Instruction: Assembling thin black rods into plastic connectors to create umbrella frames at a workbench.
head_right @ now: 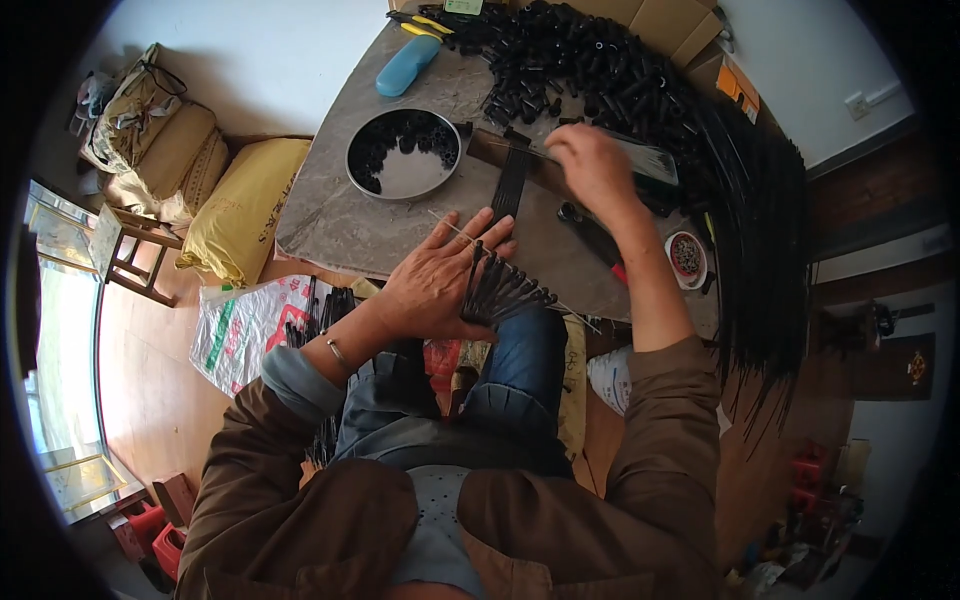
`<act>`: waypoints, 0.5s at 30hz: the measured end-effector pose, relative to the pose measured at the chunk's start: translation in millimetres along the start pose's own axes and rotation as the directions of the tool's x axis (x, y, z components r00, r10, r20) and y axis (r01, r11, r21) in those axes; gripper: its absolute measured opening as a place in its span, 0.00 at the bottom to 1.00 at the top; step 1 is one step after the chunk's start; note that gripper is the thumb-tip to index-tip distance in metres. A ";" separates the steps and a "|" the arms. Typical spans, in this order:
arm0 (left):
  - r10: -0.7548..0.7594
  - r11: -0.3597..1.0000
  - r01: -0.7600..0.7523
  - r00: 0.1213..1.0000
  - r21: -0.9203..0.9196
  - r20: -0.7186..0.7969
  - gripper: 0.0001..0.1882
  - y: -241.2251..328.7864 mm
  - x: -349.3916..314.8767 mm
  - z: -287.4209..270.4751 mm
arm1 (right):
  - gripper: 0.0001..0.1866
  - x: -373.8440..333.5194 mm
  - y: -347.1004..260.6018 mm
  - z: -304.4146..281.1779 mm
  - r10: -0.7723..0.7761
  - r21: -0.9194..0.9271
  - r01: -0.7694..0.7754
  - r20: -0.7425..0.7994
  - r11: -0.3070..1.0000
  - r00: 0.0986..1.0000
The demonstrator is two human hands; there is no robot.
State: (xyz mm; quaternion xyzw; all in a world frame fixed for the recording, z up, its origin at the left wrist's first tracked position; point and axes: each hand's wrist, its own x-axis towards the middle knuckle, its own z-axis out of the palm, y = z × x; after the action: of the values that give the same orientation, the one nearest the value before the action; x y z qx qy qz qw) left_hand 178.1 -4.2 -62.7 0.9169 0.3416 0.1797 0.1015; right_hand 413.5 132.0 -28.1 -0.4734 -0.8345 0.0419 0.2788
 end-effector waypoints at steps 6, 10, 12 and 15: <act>0.006 1.000 -0.006 1.000 0.014 -0.017 0.55 -1.1 -1.0 2.9 | 0.08 10.2 -2.0 7.9 0.206 0.084 -0.222 0.168 0.971 0.964; 0.015 1.000 -0.015 1.000 0.011 -0.021 0.55 -2.0 -0.6 3.6 | 0.09 13.0 -1.6 10.6 0.282 0.076 -0.294 0.135 0.953 0.950; 0.018 1.000 -0.017 1.000 0.010 -0.026 0.55 -2.1 -1.2 2.9 | 0.09 14.6 -3.2 11.7 0.277 0.065 -0.289 0.149 0.955 0.949; 0.024 1.000 -0.024 0.999 -0.001 -0.033 0.54 -1.4 -1.1 2.4 | 0.09 15.2 -2.2 12.9 0.282 0.085 -0.300 0.176 0.950 0.943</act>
State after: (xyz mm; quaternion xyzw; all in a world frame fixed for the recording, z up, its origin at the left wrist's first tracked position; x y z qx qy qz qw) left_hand 177.5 -4.0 -65.7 0.9178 0.3321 0.1962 0.0945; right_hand 399.3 145.7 -31.8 -0.5705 -0.7715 0.1672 0.2266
